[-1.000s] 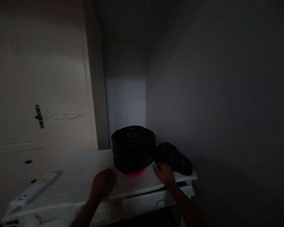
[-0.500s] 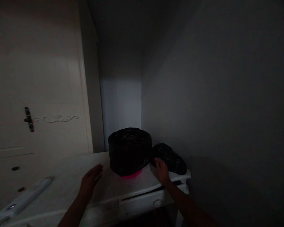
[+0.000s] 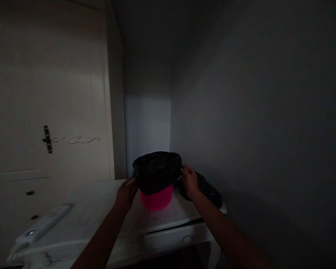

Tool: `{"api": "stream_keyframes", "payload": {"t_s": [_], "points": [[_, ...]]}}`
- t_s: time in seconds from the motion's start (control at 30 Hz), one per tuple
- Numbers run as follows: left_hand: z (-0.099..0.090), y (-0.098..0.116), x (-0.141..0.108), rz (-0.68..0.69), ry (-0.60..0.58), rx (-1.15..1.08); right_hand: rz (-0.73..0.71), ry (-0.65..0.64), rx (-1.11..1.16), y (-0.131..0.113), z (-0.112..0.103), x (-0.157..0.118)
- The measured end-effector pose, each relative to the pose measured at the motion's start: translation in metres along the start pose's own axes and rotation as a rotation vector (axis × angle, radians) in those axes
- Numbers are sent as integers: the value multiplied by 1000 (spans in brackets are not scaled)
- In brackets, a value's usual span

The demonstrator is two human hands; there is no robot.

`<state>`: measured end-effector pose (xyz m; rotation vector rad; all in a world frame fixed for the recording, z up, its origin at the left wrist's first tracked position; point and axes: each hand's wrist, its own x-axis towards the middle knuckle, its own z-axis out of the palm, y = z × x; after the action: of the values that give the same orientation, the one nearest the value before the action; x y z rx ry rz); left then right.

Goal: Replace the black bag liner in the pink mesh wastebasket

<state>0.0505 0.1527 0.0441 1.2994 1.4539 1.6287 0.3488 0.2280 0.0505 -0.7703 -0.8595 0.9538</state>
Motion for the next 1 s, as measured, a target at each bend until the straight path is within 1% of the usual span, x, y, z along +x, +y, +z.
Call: {"api": "stream_keyframes", "payload": {"t_s": [0.07,0.13,0.2,0.23,0.27,0.33,0.4,0.43,0.47,0.53,0.6,0.67,0.73,0.8,0.87,0.93,1.0], "points": [[0,11,3,-39,11,-186,-21,-13,54,-9,6,5],[1,21,3,-28,33,-357,-21,-32,127,-16,12,8],[1,28,1,58,61,-412,-32,-67,153,-22,16,7],[0,30,-1,116,71,-388,-51,-95,127,-24,17,5],[-1,33,-3,185,77,-322,-82,-130,73,-26,17,3],[-4,37,-7,368,57,-90,-187,-206,-97,-29,15,-2],[-5,43,-12,562,8,184,-338,-294,-286,-34,11,-6],[-5,46,-14,639,-23,306,-416,-335,-372,-36,10,-8],[-5,50,-15,687,-57,412,-486,-373,-447,-39,8,-8],[-4,56,-14,700,-113,562,-586,-438,-559,-43,6,-7],[-4,60,-10,673,-130,627,-632,-486,-627,-47,4,-4],[-6,64,-3,676,-123,652,-640,-558,-647,-50,2,1],[-7,70,2,687,-110,676,-620,-616,-627,-52,1,6],[-6,78,4,677,-100,724,-592,-599,-606,-56,1,11],[1,89,6,644,-66,774,-595,-530,-621,-61,4,17],[10,101,7,591,-39,785,-642,-478,-668,-67,12,22],[19,111,10,537,-22,751,-698,-431,-720,-73,24,27]]}}
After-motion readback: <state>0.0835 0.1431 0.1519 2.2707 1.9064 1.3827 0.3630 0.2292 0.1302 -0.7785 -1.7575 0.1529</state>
